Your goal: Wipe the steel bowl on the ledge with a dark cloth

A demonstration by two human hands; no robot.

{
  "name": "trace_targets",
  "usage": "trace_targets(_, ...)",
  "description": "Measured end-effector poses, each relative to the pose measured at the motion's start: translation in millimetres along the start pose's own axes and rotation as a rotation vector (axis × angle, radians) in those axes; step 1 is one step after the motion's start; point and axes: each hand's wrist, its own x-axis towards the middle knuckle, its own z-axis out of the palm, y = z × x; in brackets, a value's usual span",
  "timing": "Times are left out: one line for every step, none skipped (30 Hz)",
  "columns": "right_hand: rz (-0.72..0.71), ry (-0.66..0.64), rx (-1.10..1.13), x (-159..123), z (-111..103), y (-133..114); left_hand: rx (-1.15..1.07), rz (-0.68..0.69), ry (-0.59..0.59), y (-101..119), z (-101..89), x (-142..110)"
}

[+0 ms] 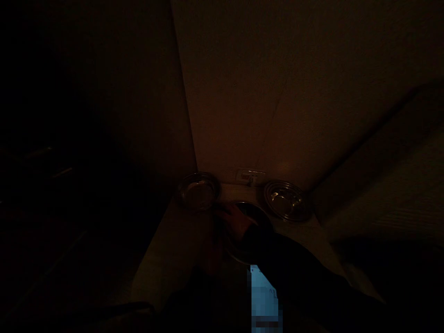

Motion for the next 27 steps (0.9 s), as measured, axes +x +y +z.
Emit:
trace_targets(0.016,-0.045,-0.082,5,-5,5,-0.007,-0.003,0.01,1,0.2,-2)
trace_targets(0.049,-0.09,-0.158,9,-10,12,-0.016,0.004,0.015,2,0.7,-3)
trace_targets(0.099,-0.127,-0.22,10,-16,18,-0.028,0.017,0.015,3,1.3,-4)
trace_targets(0.155,-0.148,-0.268,9,-20,23,-0.034,0.021,0.01,4,1.8,-4)
trace_targets(0.206,-0.155,-0.3,8,-24,26,-0.036,0.013,0.007,4,2.3,-3)
trace_targets(0.242,-0.156,-0.318,6,-25,27,-0.036,0.008,0.008,4,2.7,-2)
trace_targets(0.247,-0.154,-0.319,5,-24,24,-0.039,0.017,0.009,4,2.9,-1)
trace_targets(0.216,-0.153,-0.308,4,-22,20,-0.043,0.033,0.002,4,3.0,0)
trace_targets(0.152,-0.155,-0.289,4,-19,14,-0.045,0.047,-0.004,4,3.0,1)
trace_targets(0.067,-0.16,-0.267,5,-16,9,-0.044,0.056,0.0,3,3.0,2)
trace_targets(-0.017,-0.168,-0.253,7,-14,5,-0.046,0.063,0.006,3,2.9,3)
trace_targets(-0.066,-0.178,-0.257,8,-14,4,-0.048,0.07,0.011,3,2.7,4)
trace_targets(-0.066,-0.19,-0.282,9,-17,6,-0.049,0.072,0.018,2,2.7,4)
trace_targets(-0.019,-0.203,-0.322,8,-22,11,-0.049,0.069,0.028,2,2.7,4)
trace_targets(0.063,-0.215,-0.369,7,-29,18,-0.051,0.065,0.036,1,3.0,4)
trace_targets(0.141,-0.219,-0.405,4,-36,25,-0.056,0.065,0.036,0,3.4,4)
trace_targets(0.19,-0.222,-0.426,1,-42,32,-0.063,0.074,0.03,-1,4.1,4)
trace_targets(0.219,-0.223,-0.439,-2,-47,38,-0.068,0.084,0.033,-1,4.8,4)
trace_targets(0.227,-0.224,-0.445,-3,-49,41,-0.068,0.097,0.037,-2,5.6,4)
trace_targets(0.225,-0.227,-0.45,-3,-49,41,-0.056,0.108,0.038,-2,6.2,3)
trace_targets(0.206,-0.23,-0.451,0,-48,39,-0.035,0.116,0.037,-3,6.6,3)
trace_targets(0.167,-0.232,-0.448,4,-45,35,-0.011,0.115,0.037,-3,6.6,3)
trace_targets(0.126,-0.241,-0.445,10,-42,32,0.013,0.096,0.047,-3,6.2,3)
trace_targets(0.095,-0.254,-0.444,16,-40,28,0.029,0.078,0.059,-3,5.5,3)
trace_targets(0.082,-0.27,-0.447,20,-40,26,0.037,0.066,0.067,-3,4.4,2)
trace_targets(0.089,-0.286,-0.455,22,-41,26,0.037,0.059,0.079,-3,3.2,2)
trace_targets(0.116,-0.304,-0.467,20,-43,27,0.036,0.056,0.089,-4,2.0,2)
